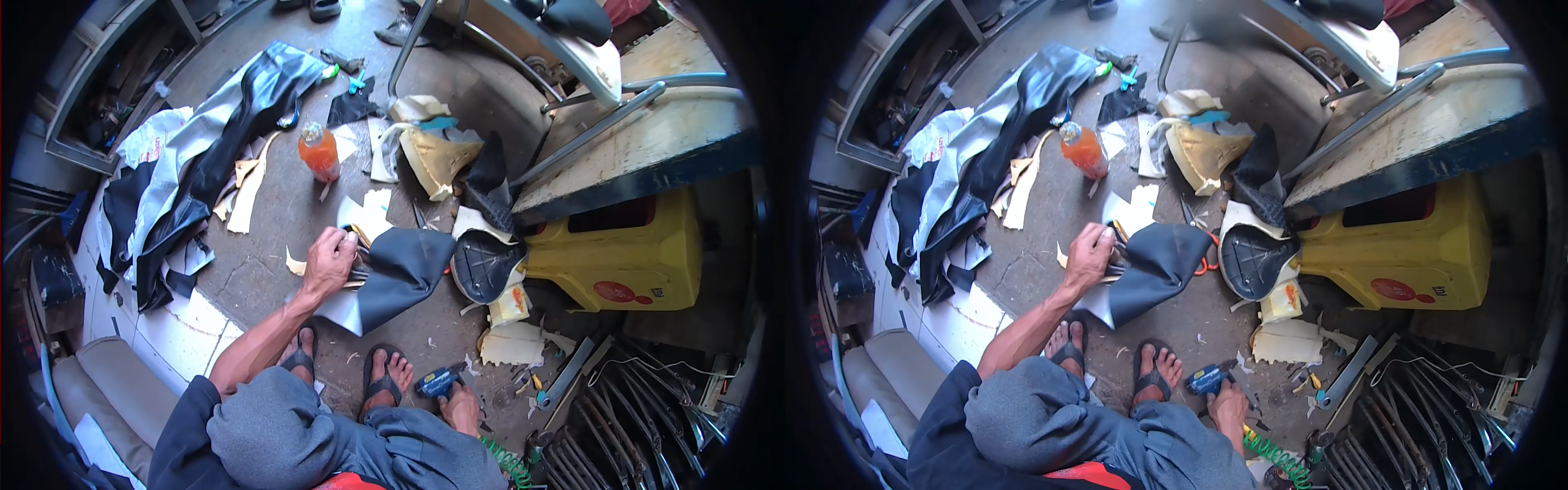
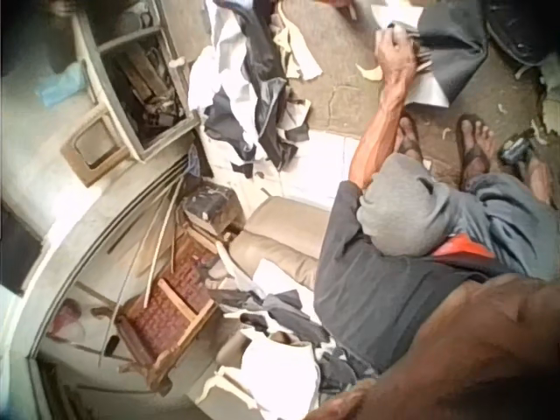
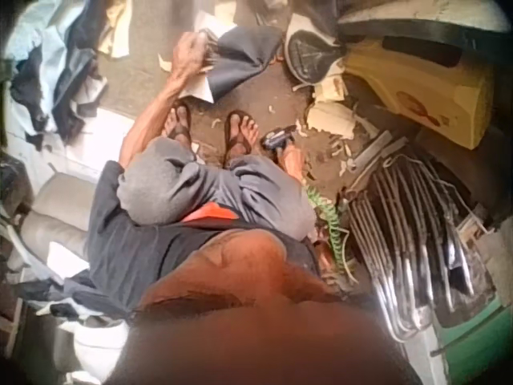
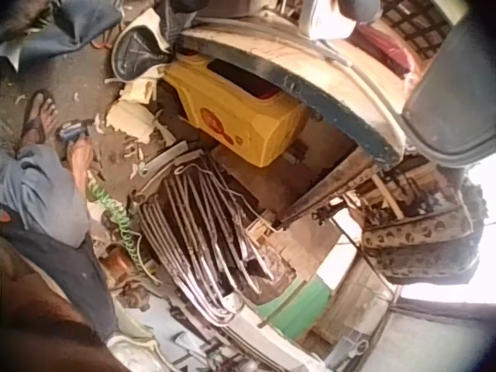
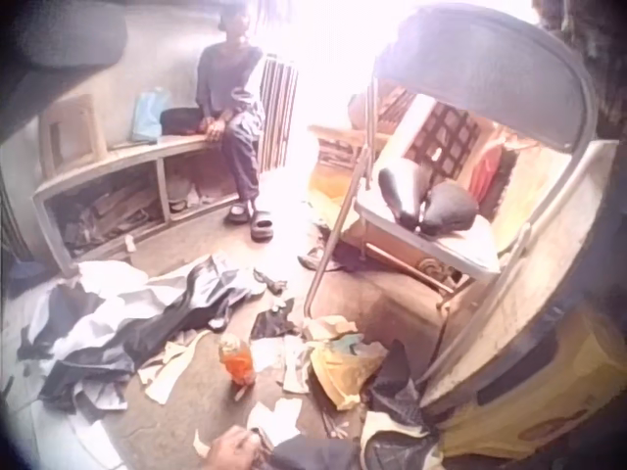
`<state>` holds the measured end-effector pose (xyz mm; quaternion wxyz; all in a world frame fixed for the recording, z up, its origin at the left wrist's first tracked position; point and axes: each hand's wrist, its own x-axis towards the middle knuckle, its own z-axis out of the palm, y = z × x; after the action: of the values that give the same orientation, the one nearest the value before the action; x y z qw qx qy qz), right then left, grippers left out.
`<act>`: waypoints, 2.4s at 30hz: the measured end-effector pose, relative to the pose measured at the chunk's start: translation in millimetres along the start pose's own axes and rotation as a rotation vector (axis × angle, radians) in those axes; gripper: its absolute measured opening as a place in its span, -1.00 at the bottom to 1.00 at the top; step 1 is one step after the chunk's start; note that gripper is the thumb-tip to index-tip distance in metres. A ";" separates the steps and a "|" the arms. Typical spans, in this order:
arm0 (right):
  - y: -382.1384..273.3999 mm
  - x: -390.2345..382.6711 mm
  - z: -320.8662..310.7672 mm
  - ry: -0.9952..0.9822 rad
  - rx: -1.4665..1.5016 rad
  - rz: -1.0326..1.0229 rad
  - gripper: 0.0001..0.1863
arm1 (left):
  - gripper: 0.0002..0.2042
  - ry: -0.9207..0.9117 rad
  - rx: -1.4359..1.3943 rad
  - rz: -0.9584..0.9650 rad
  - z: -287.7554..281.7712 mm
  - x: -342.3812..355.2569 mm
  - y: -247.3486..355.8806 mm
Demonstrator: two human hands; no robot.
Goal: The person trims foam from a bicycle saddle using shears, fits a new black vinyl cover over the foam, and secures the cover to the plastic saddle base using a staple gun.
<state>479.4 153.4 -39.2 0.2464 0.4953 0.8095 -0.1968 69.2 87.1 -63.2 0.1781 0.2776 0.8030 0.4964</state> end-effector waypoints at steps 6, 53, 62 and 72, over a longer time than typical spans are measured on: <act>-93.4 54.3 -103.6 0.115 0.875 -0.415 -0.20 | -0.69 -0.334 -1.362 -0.769 -5.9 -18.3 0.0; -108.6 93.2 -83.1 0.151 0.371 -0.780 -0.55 | -0.75 -0.761 0.426 0.429 34.9 -70.1 22.0; -121.7 100.8 -67.4 0.180 0.216 -0.894 -0.69 | -0.64 -0.696 0.138 0.114 41.7 -81.9 6.5; -120.2 91.2 -25.6 0.480 0.268 -0.830 -0.76 | -0.77 -0.483 0.172 0.296 60.9 -102.7 -22.2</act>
<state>330.8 180.1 -64.0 -0.1120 0.1900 0.9399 -0.2608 177.8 57.9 -109.0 0.2656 0.5158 0.7273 0.3668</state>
